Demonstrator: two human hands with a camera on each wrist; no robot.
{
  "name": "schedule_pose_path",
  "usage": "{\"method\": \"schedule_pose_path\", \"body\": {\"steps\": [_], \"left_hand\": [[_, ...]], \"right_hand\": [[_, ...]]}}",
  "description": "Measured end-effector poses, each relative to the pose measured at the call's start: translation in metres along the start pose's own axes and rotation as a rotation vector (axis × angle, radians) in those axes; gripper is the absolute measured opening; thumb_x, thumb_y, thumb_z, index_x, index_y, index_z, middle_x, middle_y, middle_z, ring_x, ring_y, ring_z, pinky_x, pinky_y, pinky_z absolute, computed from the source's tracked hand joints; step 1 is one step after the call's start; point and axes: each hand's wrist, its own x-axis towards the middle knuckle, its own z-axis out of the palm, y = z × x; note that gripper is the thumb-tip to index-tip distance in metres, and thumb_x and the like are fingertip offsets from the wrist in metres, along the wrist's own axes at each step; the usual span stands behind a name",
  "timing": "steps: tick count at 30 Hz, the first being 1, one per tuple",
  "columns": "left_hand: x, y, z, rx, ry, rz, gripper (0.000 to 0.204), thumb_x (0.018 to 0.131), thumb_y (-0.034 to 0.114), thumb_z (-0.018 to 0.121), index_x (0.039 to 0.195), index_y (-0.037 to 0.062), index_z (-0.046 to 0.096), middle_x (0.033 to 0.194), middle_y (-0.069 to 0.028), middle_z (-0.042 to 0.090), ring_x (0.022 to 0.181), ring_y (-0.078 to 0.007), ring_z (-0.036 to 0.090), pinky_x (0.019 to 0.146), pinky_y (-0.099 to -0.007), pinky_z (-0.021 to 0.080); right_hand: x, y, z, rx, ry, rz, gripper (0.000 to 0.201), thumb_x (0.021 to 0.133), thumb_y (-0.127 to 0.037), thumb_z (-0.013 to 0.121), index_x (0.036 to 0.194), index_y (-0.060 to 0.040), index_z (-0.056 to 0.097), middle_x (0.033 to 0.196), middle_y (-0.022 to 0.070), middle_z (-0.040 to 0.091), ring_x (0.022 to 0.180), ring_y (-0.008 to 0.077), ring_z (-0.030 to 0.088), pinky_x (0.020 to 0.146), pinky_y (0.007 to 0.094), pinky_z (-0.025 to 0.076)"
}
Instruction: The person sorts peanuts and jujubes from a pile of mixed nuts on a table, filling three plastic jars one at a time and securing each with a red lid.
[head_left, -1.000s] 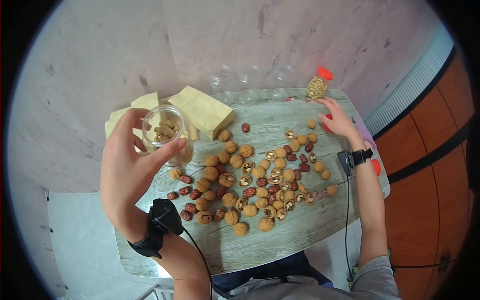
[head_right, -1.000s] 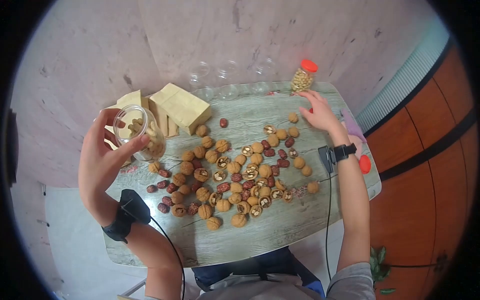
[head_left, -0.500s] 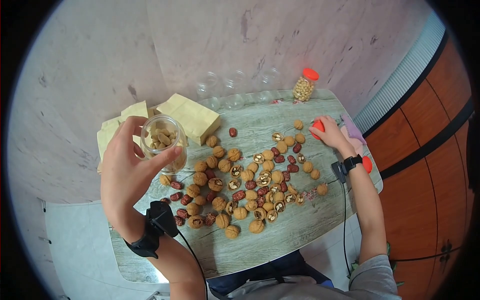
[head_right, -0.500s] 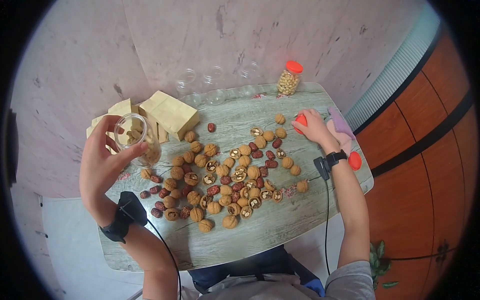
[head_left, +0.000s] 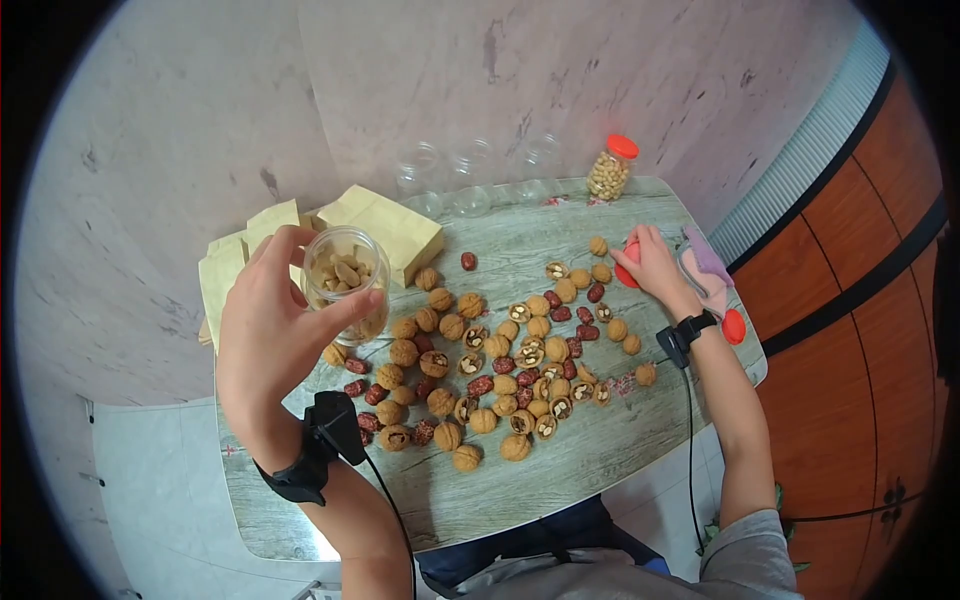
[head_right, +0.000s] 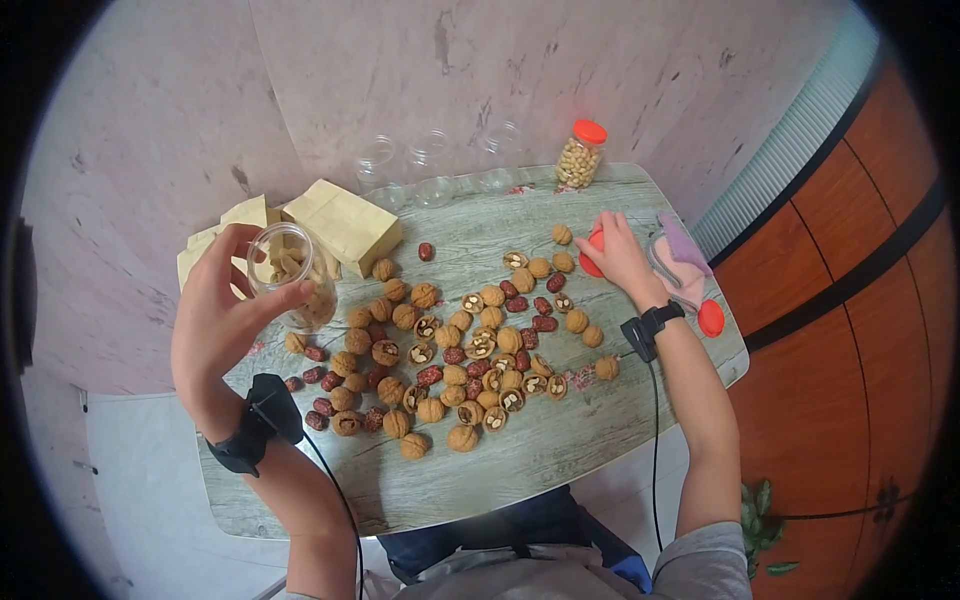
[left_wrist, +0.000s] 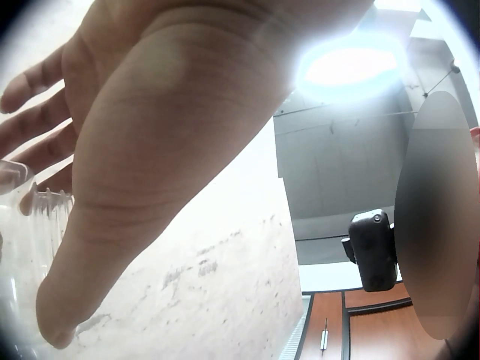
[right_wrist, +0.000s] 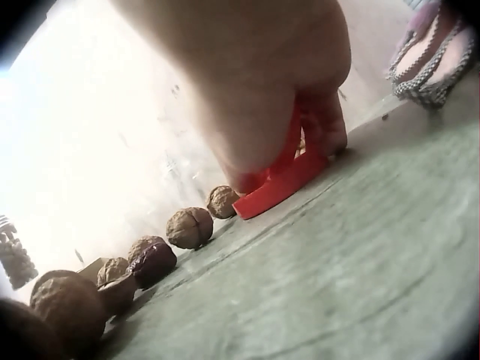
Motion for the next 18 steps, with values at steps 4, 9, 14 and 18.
{"method": "schedule_pose_path", "body": {"steps": [4, 9, 14, 18], "left_hand": [[0.000, 0.003, -0.001, 0.014, -0.019, -0.017, 0.068, 0.068, 0.039, 0.094, 0.117, 0.0004, 0.067, 0.102, -0.0117, 0.071, 0.070, -0.0198, 0.062, 0.065, -0.0346, 0.053], [-0.001, 0.002, -0.003, 0.004, -0.011, -0.002, 0.067, 0.068, 0.040, 0.094, 0.116, 0.0008, 0.068, 0.103, -0.0121, 0.071, 0.071, -0.0200, 0.062, 0.065, -0.0355, 0.052], [0.001, 0.002, -0.006, 0.007, -0.042, -0.041, 0.069, 0.069, 0.040, 0.094, 0.119, 0.0013, 0.067, 0.105, -0.0107, 0.071, 0.075, -0.0188, 0.063, 0.067, -0.0336, 0.053], [0.001, -0.004, 0.000, 0.003, -0.013, 0.016, 0.067, 0.068, 0.041, 0.094, 0.114, 0.0001, 0.068, 0.103, -0.0113, 0.071, 0.072, -0.0199, 0.063, 0.065, -0.0345, 0.053]], "right_hand": [[0.012, 0.019, 0.003, -0.044, 0.029, 0.018, 0.045, 0.095, -0.036, 0.074, 0.109, -0.0006, 0.050, 0.109, 0.0248, 0.058, 0.104, 0.0465, 0.061, 0.088, 0.0524, 0.051], [0.023, 0.014, -0.014, -0.074, 0.203, 0.049, 0.030, 0.091, -0.022, 0.074, 0.103, -0.0022, 0.055, 0.098, 0.0223, 0.063, 0.098, 0.0429, 0.063, 0.084, 0.0481, 0.052], [-0.013, -0.084, -0.066, 0.397, -0.441, 0.079, 0.019, 0.085, -0.022, 0.071, 0.091, -0.0058, 0.062, 0.086, 0.0123, 0.072, 0.080, 0.0288, 0.069, 0.076, 0.0382, 0.055], [-0.063, -0.143, -0.075, 0.423, -0.975, -0.361, 0.026, 0.081, -0.024, 0.073, 0.100, -0.0069, 0.069, 0.087, 0.0082, 0.074, 0.081, 0.0248, 0.072, 0.073, 0.0368, 0.055]]}}
